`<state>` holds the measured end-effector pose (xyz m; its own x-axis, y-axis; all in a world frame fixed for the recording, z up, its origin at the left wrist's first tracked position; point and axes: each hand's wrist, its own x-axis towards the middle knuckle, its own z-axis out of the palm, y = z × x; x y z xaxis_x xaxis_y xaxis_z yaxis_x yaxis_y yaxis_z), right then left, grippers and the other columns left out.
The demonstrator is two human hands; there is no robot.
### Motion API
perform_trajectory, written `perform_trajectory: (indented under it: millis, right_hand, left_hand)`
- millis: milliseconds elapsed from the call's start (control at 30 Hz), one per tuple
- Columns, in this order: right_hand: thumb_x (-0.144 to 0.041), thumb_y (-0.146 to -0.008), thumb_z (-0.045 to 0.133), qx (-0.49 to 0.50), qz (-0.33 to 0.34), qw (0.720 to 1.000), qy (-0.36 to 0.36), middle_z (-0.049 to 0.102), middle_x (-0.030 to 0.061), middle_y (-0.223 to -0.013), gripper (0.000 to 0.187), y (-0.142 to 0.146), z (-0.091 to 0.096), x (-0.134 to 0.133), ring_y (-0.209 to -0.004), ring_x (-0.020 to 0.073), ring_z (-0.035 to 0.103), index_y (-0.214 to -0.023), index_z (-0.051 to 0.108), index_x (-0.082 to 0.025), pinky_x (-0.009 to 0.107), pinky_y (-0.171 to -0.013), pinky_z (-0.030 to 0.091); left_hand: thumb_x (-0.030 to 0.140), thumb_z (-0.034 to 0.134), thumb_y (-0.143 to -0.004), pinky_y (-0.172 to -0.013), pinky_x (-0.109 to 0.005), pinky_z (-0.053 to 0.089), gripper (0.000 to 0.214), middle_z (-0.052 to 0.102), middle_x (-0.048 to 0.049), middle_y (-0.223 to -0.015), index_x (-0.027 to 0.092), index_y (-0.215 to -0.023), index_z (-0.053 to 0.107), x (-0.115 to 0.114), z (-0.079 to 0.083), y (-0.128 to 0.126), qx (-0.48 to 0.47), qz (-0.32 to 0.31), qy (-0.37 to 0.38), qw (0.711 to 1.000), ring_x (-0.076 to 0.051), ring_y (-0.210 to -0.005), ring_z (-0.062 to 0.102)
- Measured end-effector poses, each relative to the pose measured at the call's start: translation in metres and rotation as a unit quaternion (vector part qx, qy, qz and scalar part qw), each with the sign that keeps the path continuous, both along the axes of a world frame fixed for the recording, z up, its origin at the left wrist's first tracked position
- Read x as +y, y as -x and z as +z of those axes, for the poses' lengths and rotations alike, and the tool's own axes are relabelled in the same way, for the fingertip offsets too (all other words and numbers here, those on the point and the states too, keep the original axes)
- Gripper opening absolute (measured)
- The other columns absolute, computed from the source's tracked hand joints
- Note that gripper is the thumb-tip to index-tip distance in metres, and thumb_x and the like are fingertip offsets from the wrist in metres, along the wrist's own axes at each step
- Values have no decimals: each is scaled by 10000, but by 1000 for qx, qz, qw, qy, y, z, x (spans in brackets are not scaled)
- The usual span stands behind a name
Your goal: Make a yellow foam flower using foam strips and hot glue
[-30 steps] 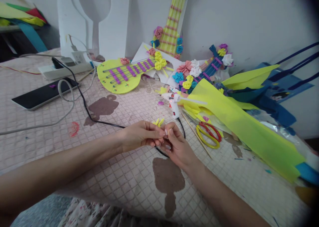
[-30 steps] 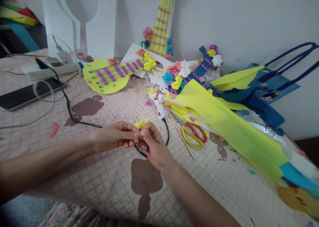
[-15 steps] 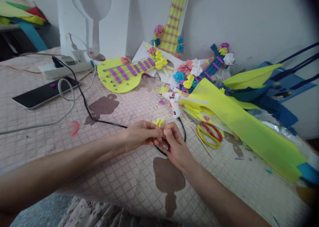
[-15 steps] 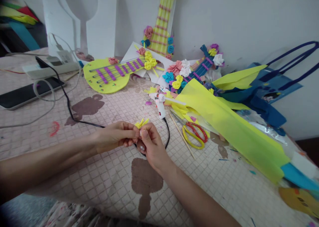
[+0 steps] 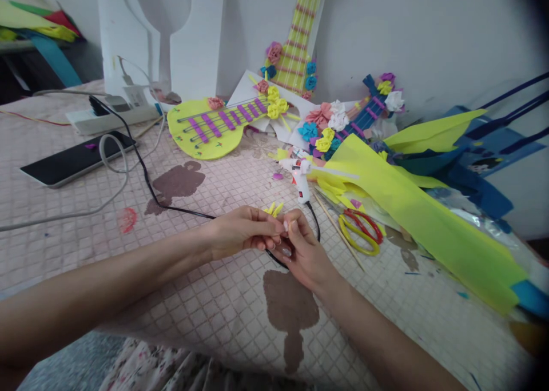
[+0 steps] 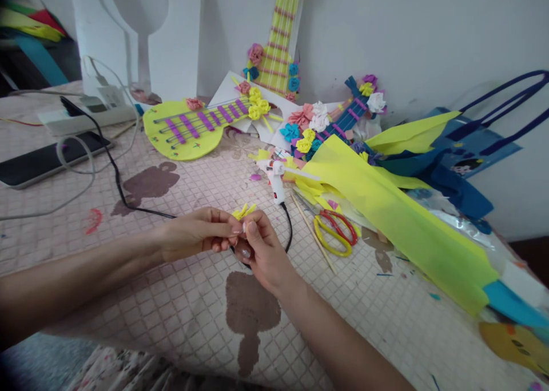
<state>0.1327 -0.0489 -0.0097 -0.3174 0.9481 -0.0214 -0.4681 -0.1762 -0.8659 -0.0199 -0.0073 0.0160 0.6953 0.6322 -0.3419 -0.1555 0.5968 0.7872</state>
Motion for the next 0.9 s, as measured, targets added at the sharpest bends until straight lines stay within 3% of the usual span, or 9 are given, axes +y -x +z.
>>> perform_trajectory:
  millis: [100, 233, 533, 900]
  right_hand:
    - [-465, -861, 555, -12, -16, 1000, -21, 515, -70, -687, 261, 3, 0, -1, -491, 50, 353, -776, 442, -245, 168, -423, 241]
    - [-440, -876, 544, -12, -22, 999, -37, 487, -72, -666, 228, 5, -2, -1, -488, 47, 362, -788, 463, -246, 168, -424, 239]
    - [-411, -875, 562, 64, 19, 997, 26, 521, -59, -664, 233, -1, 0, 1, -560, 59, 455, -767, 463, -230, 158, -436, 246]
    - [-393, -907, 514, 34, -7, 999, -22, 507, -61, -685, 193, 3, -7, 0, -531, 57, 398, -798, 464, -241, 168, -432, 249]
  left_hand:
    - [220, 733, -705, -447, -141, 347, 155, 608, -1, -576, 95, -679, 646, 0, 3, -1, 17, 8, -2, 1000, -36, -492, 510]
    - [215, 725, -705, -450, -141, 347, 162, 588, 10, -543, 96, -643, 633, -1, 2, -2, 35, 19, -9, 999, -31, -473, 499]
    - [198, 743, -715, -532, -143, 413, 139, 652, -5, -645, 92, -757, 664, 1, 0, 0, -4, -13, -5, 1000, -36, -551, 560]
    - [189, 714, -727, -463, -130, 370, 135, 624, 2, -560, 95, -660, 645, -1, 0, -2, 23, 19, -27, 999, -29, -482, 523]
